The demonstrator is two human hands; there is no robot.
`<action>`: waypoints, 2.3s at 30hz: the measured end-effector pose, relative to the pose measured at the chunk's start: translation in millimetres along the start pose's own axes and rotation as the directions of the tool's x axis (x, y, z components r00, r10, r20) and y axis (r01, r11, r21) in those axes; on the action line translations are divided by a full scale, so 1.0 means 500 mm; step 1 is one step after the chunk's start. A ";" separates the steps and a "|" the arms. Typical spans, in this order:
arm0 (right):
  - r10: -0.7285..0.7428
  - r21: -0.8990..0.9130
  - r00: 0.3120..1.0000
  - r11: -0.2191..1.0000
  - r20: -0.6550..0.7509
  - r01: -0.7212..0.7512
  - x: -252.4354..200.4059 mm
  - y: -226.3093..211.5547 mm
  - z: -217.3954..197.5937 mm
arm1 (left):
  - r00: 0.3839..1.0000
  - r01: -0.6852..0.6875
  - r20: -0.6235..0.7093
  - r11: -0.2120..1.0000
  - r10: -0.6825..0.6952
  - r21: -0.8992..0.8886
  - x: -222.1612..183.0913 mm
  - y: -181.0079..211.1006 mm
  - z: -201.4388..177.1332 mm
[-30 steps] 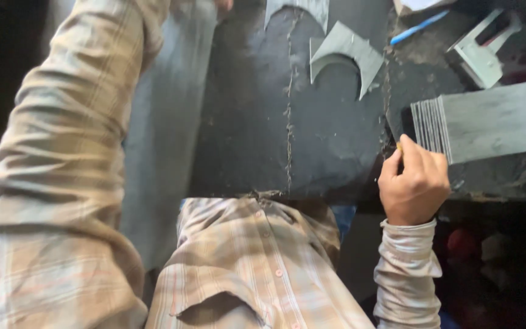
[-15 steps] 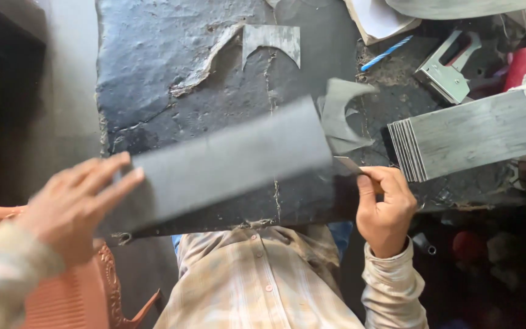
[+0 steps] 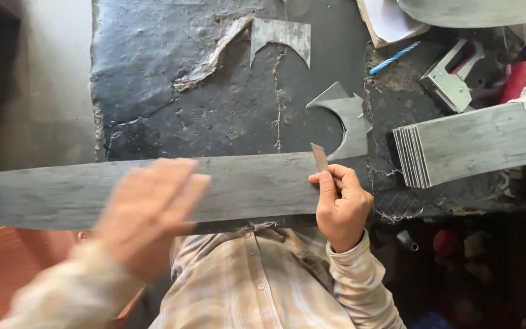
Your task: Cutting and trimming strips of synthetic material using a small hand blade on a workbench.
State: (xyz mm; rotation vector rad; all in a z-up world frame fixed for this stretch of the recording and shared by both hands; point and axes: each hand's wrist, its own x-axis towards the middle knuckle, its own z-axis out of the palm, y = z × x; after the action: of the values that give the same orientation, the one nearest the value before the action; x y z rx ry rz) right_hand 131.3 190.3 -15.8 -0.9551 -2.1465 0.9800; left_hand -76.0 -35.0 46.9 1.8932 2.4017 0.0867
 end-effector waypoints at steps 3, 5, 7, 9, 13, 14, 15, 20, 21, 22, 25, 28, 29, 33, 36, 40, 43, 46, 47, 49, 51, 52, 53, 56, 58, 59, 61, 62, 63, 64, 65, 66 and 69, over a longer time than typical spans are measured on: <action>0.054 0.021 0.997 0.998 0.050 -0.055 0.002 0.003 -0.012 | 0.977 -0.106 -0.207 0.952 0.047 -0.287 0.088 0.126 0.067; 0.089 0.025 0.991 0.995 0.097 -0.092 0.000 0.012 -0.035 | 0.969 -0.119 -0.246 0.933 0.034 -0.339 0.126 0.193 0.118; 0.131 0.101 0.977 0.984 0.168 -0.149 0.006 0.030 -0.054 | 0.959 -0.095 -0.285 0.928 -0.012 -0.361 0.153 0.232 0.159; 0.111 -0.047 0.985 0.993 0.133 -0.106 0.022 0.014 -0.078 | 0.960 -0.110 -0.280 0.905 -0.010 -0.411 0.158 0.225 0.153; 0.042 -0.257 0.986 0.966 0.160 0.001 0.044 0.012 -0.109 | 0.964 -0.142 -0.267 0.869 0.011 -0.474 0.149 0.212 0.155; 0.042 -0.258 0.986 0.966 0.164 0.001 0.053 0.008 -0.106 | 0.964 -0.139 -0.266 0.868 0.008 -0.476 0.148 0.207 0.155; -0.116 -0.272 0.963 0.945 0.242 0.182 0.062 0.005 -0.104 | 0.962 -0.140 -0.274 0.882 0.013 -0.449 0.148 0.204 0.156; -0.369 -0.258 0.797 0.808 0.478 0.529 0.087 -0.004 -0.115 | 0.963 -0.158 -0.266 0.873 0.034 -0.461 0.138 0.195 0.154; -0.408 -0.229 0.761 0.786 0.505 0.574 0.091 -0.005 -0.117 | 0.964 -0.160 -0.265 0.865 0.033 -0.475 0.138 0.195 0.153; -0.446 -0.196 0.722 0.764 0.529 0.615 0.095 -0.005 -0.117 | 0.964 -0.162 -0.263 0.858 0.033 -0.487 0.137 0.192 0.153; -0.440 -0.227 0.688 0.723 0.577 0.653 0.101 -0.007 -0.115 | 0.966 -0.162 -0.255 0.848 0.033 -0.504 0.139 0.190 0.149; -0.471 -0.204 0.666 0.707 0.579 0.677 0.104 -0.004 -0.114 | 0.966 -0.160 -0.255 0.844 0.028 -0.512 0.138 0.189 0.151; -0.470 -0.199 0.663 0.708 0.582 0.677 0.105 -0.001 -0.113 | 0.968 -0.154 -0.251 0.844 0.024 -0.514 0.138 0.188 0.151; -0.480 -0.177 0.646 0.704 0.594 0.687 0.104 0.005 -0.114 | 0.968 -0.161 -0.249 0.834 0.030 -0.527 0.139 0.188 0.151; -0.479 -0.185 0.634 0.690 0.607 0.700 0.108 0.006 -0.115 | 0.969 -0.156 -0.244 0.833 0.027 -0.530 0.140 0.188 0.150; -0.482 -0.187 0.618 0.674 0.622 0.714 0.111 0.007 -0.114 | 0.972 -0.150 -0.236 0.836 0.025 -0.529 0.140 0.188 0.151; -0.489 -0.177 0.609 0.670 0.625 0.720 0.112 0.011 -0.113 | 0.972 -0.147 -0.233 0.835 0.024 -0.530 0.140 0.188 0.151; -0.480 -0.162 0.592 0.673 0.648 0.722 0.115 0.006 -0.114 | 0.973 -0.145 -0.231 0.834 0.022 -0.532 0.140 0.189 0.150; -0.479 -0.160 0.592 0.675 0.647 0.721 0.119 0.008 -0.114 | 0.973 -0.143 -0.228 0.835 0.021 -0.531 0.140 0.189 0.151; -0.473 -0.173 0.555 0.634 0.684 0.754 0.124 0.011 -0.117 | 0.975 -0.141 -0.223 0.833 0.021 -0.535 0.138 0.190 0.152; -0.475 -0.152 0.531 0.628 0.702 0.763 0.131 0.009 -0.121 | 0.975 -0.134 -0.220 0.835 0.016 -0.534 0.139 0.189 0.152; -0.475 -0.133 0.506 0.622 0.720 0.772 0.134 0.008 -0.123 | 0.976 -0.129 -0.217 0.835 0.011 -0.535 0.138 0.189 0.151; -0.475 -0.132 0.508 0.625 0.719 0.770 0.136 0.010 -0.124 | 0.977 -0.128 -0.214 0.836 0.013 -0.534 0.137 0.189 0.151; -0.476 -0.120 0.478 0.605 0.738 0.787 0.142 0.013 -0.127 | 0.978 -0.118 -0.210 0.834 0.003 -0.539 0.137 0.189 0.151; -0.497 -0.091 0.465 0.606 0.733 0.791 0.146 0.010 -0.128 | 0.979 -0.109 -0.204 0.835 -0.004 -0.539 0.137 0.189 0.152; -0.497 -0.091 0.467 0.608 0.732 0.789 0.143 0.010 -0.130 | 0.979 -0.110 -0.202 0.836 -0.001 -0.538 0.136 0.190 0.152; -0.487 -0.115 0.474 0.598 0.733 0.793 0.140 0.010 -0.134 | 0.980 -0.107 -0.200 0.839 -0.002 -0.533 0.137 0.190 0.152; -0.488 -0.116 0.477 0.599 0.731 0.792 0.136 0.011 -0.136 | 0.980 -0.109 -0.199 0.840 0.001 -0.531 0.137 0.189 0.151; -0.484 -0.126 0.480 0.596 0.732 0.793 0.133 0.013 -0.139 | 0.980 -0.102 -0.197 0.843 -0.005 -0.528 0.139 0.189 0.150; -0.474 -0.141 0.490 0.598 0.732 0.789 0.124 0.014 -0.144 | 0.982 -0.099 -0.191 0.844 -0.004 -0.527 0.138 0.190 0.148; -0.469 -0.147 0.499 0.605 0.729 0.783 0.120 0.015 -0.144 | 0.982 -0.106 -0.187 0.843 0.007 -0.527 0.137 0.193 0.148; -0.460 -0.160 0.502 0.600 0.732 0.783 0.115 0.016 -0.145 | 0.983 -0.101 -0.185 0.847 0.004 -0.521 0.137 0.194 0.148; -0.447 -0.188 0.534 0.613 0.718 0.767 0.095 0.020 -0.147 | 0.983 -0.099 -0.182 0.855 0.005 -0.510 0.137 0.195 0.146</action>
State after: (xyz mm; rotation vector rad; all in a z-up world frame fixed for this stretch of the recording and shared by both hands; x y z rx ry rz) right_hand 161.9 260.7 27.1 0.1075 -3.0545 0.3571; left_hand 9.6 54.0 -18.3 1.7398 2.1178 0.8479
